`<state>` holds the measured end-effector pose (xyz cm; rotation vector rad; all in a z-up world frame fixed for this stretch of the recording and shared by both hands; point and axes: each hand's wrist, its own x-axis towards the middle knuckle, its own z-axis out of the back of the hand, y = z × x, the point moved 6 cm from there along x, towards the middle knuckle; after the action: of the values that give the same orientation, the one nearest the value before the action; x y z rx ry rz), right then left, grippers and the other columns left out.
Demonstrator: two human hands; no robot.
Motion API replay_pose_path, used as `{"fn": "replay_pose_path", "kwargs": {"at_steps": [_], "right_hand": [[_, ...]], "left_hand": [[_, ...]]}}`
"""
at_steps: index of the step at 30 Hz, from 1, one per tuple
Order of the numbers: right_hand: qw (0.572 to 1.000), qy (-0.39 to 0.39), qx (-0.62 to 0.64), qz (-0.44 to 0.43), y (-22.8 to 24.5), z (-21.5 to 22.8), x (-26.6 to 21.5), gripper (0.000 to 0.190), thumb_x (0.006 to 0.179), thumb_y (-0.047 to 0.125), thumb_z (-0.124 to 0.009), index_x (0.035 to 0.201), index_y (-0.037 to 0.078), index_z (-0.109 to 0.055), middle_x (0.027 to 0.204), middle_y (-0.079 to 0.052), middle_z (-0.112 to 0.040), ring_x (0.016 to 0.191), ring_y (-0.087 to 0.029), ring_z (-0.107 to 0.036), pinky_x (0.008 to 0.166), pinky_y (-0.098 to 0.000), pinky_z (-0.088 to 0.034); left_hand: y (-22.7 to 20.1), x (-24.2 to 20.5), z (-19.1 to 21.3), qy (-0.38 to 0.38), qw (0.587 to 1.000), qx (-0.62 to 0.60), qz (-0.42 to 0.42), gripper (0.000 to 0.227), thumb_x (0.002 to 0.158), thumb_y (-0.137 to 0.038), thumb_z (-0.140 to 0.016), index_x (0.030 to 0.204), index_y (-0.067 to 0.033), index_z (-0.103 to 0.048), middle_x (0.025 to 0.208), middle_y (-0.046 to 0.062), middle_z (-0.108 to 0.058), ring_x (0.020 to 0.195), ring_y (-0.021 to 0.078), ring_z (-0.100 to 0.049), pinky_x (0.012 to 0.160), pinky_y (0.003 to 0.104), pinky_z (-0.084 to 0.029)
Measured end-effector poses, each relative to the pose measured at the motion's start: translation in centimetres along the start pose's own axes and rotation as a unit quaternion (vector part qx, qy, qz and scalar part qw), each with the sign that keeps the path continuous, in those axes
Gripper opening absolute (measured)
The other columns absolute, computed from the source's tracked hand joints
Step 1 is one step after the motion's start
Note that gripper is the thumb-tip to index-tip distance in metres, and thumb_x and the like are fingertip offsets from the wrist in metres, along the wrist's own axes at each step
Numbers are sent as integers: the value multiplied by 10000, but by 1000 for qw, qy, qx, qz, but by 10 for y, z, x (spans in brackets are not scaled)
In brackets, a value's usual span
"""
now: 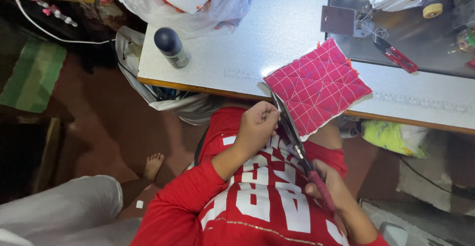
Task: The person uses scissors to trim the edges of a white quilted fabric piece and then a red patterned fabric piece. They then handle a pile of red and blue fabric scraps, cutting some pieces and arranging them on the table.
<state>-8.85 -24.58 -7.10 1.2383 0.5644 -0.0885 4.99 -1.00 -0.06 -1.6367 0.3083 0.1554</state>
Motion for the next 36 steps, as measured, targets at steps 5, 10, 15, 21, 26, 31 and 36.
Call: {"fn": "replay_pose_path", "kwargs": {"at_steps": [5, 10, 15, 21, 26, 31, 36], "right_hand": [[999, 7, 34, 27, 18, -3, 8, 598, 669, 655, -805, 799, 133, -545, 715, 42, -515, 632, -113, -466, 569, -285, -367], [998, -3, 50, 33, 27, -2, 10, 601, 656, 657, -812, 789, 121, -574, 684, 38, -546, 593, -109, -484, 544, -272, -385], [999, -19, 11, 32, 25, 3, 12, 580, 664, 640, -813, 714, 146, -512, 645, 42, -495, 553, -107, -444, 508, -276, -329], [999, -41, 11, -15, 12, 5, 13, 392, 794, 262, -877, 710, 128, -518, 629, 45, -456, 528, -90, -399, 457, -271, -265], [999, -32, 24, 1, 6, 12, 8, 349, 758, 226, -874, 729, 117, -544, 645, 40, -497, 556, -85, -435, 464, -275, -310], [981, -41, 187, -34, 19, 15, -15, 510, 596, 369, -952, 809, 2, -669, 696, -30, -548, 614, -150, -472, 513, -296, -287], [992, 9, 44, 115, 12, 24, -20, 636, 662, 650, -856, 700, 121, -504, 707, 46, -415, 654, -102, -373, 538, -316, -236]], "left_hand": [[6, 2, -4, -3, 1000, -18, 3, 165, 955, -165, -589, 805, -102, -617, 624, 22, -611, 516, 98, -574, 499, 241, -469], [4, 4, -6, -14, 1000, -10, 19, 146, 922, -167, -590, 796, -103, -631, 632, 25, -619, 566, 106, -595, 548, 251, -540], [2, 6, -7, -18, 1000, -4, 4, 166, 929, -158, -584, 771, -110, -602, 613, 21, -613, 541, 106, -585, 530, 257, -525], [-4, 4, -5, -11, 1000, -7, 4, 192, 952, -157, -568, 767, -107, -593, 616, 20, -610, 522, 110, -589, 514, 252, -491], [-42, 21, 15, -55, 993, 16, -98, 171, 972, -201, -585, 831, -114, -626, 607, 0, -596, 541, 92, -580, 563, 265, -484], [-127, 93, 76, -290, 855, 213, -374, 216, 1010, -194, -567, 839, -69, -605, 677, 80, -559, 633, 197, -529, 640, 432, -451], [-147, 212, 131, -382, 794, 402, -251, 273, 826, 9, -627, 1021, -169, -695, 1028, 90, -555, 924, 365, -610, 554, 539, -527]]}}
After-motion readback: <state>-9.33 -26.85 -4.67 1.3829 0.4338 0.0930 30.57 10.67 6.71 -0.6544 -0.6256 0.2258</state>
